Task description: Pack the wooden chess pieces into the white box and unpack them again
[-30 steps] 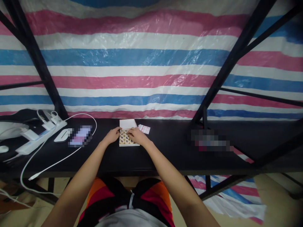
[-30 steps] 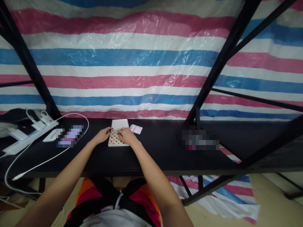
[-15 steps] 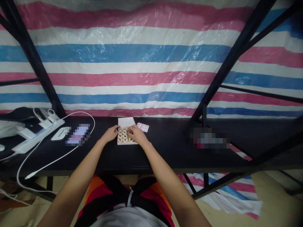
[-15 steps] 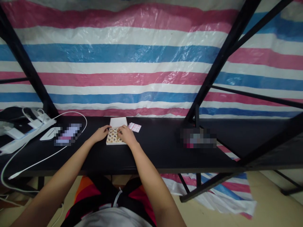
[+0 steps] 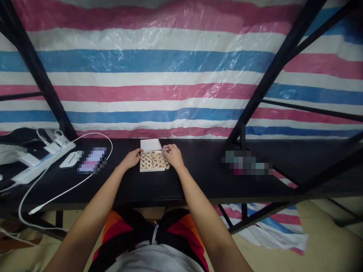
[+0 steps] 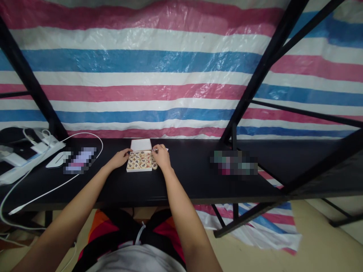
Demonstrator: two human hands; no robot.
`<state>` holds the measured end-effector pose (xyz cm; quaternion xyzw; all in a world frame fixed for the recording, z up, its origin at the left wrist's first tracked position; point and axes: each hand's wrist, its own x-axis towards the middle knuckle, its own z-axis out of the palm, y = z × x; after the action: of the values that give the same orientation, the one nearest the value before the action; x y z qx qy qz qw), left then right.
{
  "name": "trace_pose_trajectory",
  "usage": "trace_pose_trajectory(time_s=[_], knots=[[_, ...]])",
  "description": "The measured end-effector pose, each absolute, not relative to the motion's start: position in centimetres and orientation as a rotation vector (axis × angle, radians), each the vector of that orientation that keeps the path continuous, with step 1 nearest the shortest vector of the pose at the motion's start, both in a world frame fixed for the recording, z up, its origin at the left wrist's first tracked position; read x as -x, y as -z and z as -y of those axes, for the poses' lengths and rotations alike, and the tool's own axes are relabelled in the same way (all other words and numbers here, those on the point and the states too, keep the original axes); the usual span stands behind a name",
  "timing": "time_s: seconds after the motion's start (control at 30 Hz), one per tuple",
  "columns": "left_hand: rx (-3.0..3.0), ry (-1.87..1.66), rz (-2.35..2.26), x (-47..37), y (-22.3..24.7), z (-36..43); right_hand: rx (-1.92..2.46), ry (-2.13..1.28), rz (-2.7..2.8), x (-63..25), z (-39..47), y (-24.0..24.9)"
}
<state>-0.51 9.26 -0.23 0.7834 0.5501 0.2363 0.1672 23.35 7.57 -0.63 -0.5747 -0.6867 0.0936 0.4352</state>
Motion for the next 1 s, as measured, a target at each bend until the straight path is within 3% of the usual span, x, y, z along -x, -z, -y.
trace_pose_trajectory(time_s=[0.23, 0.6, 1.0], knots=[[-2.232, -0.673, -1.558, 0.5, 0.3, -9.4, 1.744, -0.327, 1.761, -24.7, -8.2, 1.6], [-2.24, -0.664, -1.546, 0.6, 0.4, -9.6, 1.686, -0.392, 1.722, -24.9, -8.6, 1.9], [-2.227, -0.66, -1.578, 0.3, -0.2, -8.9, 1.603, -0.19, 1.757, -24.3, -7.7, 1.1]])
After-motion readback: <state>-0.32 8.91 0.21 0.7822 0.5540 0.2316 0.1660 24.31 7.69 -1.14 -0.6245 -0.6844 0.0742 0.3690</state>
